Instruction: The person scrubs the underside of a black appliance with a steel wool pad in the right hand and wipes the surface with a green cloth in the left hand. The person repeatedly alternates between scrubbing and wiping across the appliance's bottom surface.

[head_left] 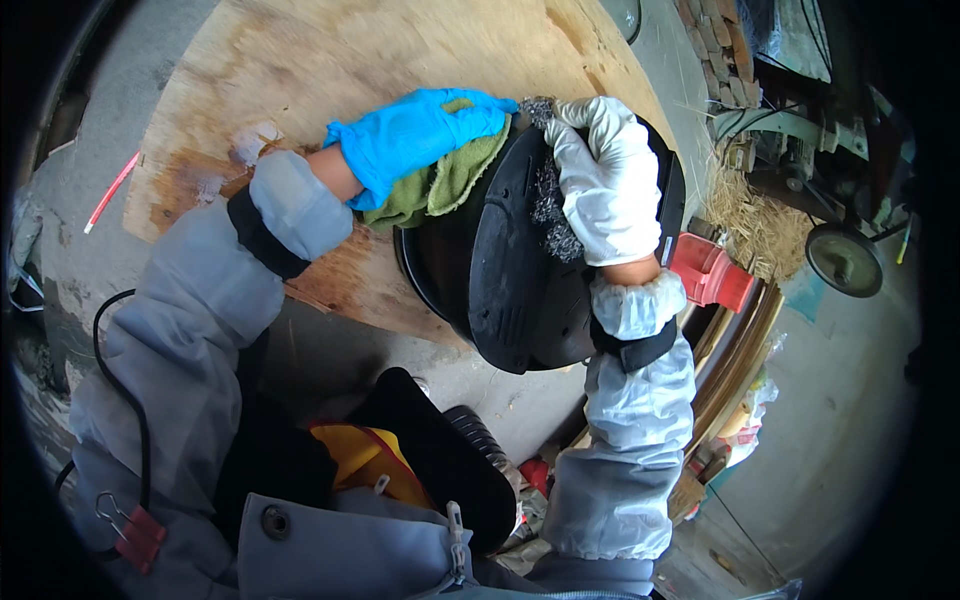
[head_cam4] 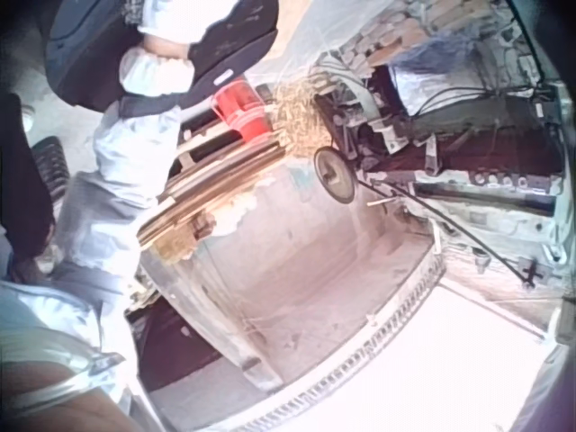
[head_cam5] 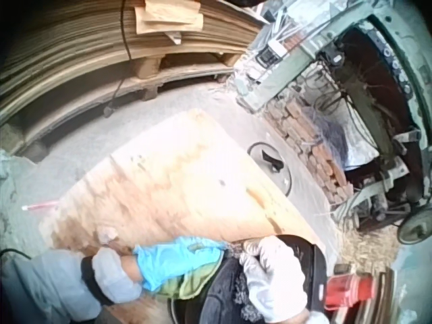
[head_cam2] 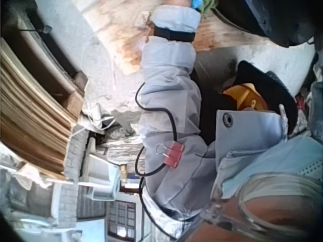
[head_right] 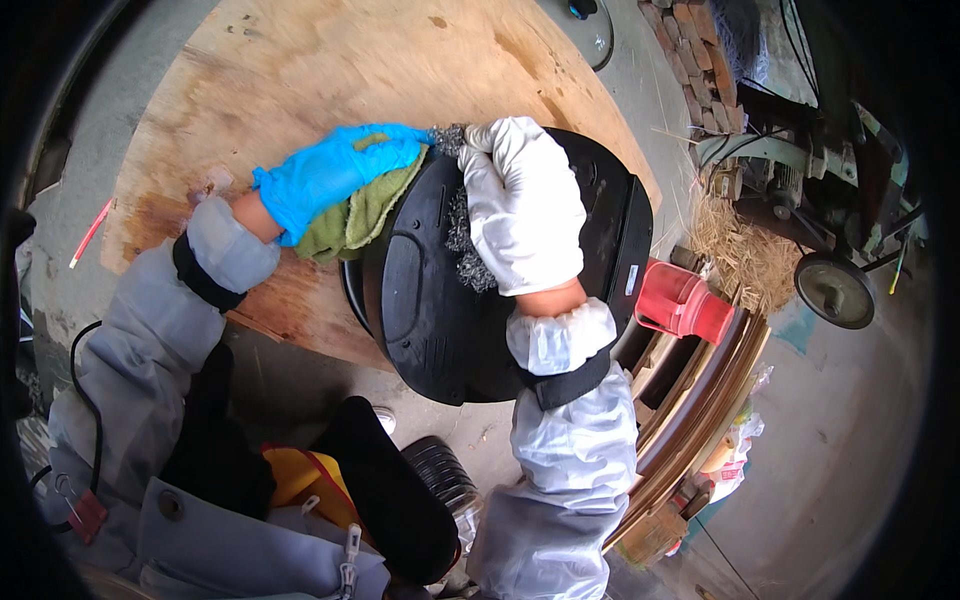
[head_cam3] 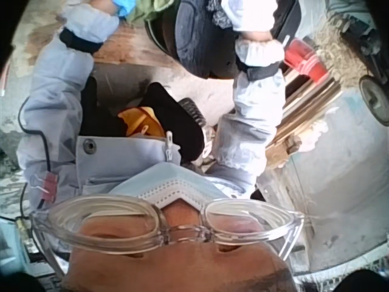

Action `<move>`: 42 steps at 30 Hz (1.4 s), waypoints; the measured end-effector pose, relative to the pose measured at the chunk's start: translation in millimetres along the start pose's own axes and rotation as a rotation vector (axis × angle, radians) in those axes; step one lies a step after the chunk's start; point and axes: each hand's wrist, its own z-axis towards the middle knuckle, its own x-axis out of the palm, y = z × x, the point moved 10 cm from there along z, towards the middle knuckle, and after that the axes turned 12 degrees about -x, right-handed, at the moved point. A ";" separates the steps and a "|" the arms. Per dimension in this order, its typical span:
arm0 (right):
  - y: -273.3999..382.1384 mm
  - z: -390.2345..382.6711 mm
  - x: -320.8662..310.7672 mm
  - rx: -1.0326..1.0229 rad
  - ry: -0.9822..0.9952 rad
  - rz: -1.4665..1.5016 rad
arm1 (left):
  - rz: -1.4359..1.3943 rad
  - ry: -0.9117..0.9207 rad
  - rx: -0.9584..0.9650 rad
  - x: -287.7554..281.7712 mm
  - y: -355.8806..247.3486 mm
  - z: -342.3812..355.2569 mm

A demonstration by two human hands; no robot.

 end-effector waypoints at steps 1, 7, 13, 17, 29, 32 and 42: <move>2.9 -1.3 1.1 -0.028 0.007 -0.015 | -0.020 -0.001 0.001 0.0 -0.9 -1.6; 28.4 -59.4 15.4 0.006 0.220 0.155 | -0.286 0.020 -0.037 0.8 10.5 -1.2; 28.5 -130.4 -19.4 0.147 0.183 0.181 | -0.036 -0.283 -0.005 -23.3 -10.0 -14.0; 0.0 -224.4 -57.8 0.370 0.101 -0.016 | -0.001 -0.206 0.308 -10.6 -80.6 -27.7; -70.1 -372.7 -77.9 0.839 -0.689 0.355 | 1.345 -0.278 0.718 125.2 -109.6 -74.8; -64.8 -365.6 -81.8 0.793 -0.689 0.236 | 1.400 -0.140 0.690 164.0 -91.8 -99.6; -71.0 -378.0 -77.1 0.806 -0.737 0.420 | 1.424 0.158 0.413 124.3 -95.8 -91.6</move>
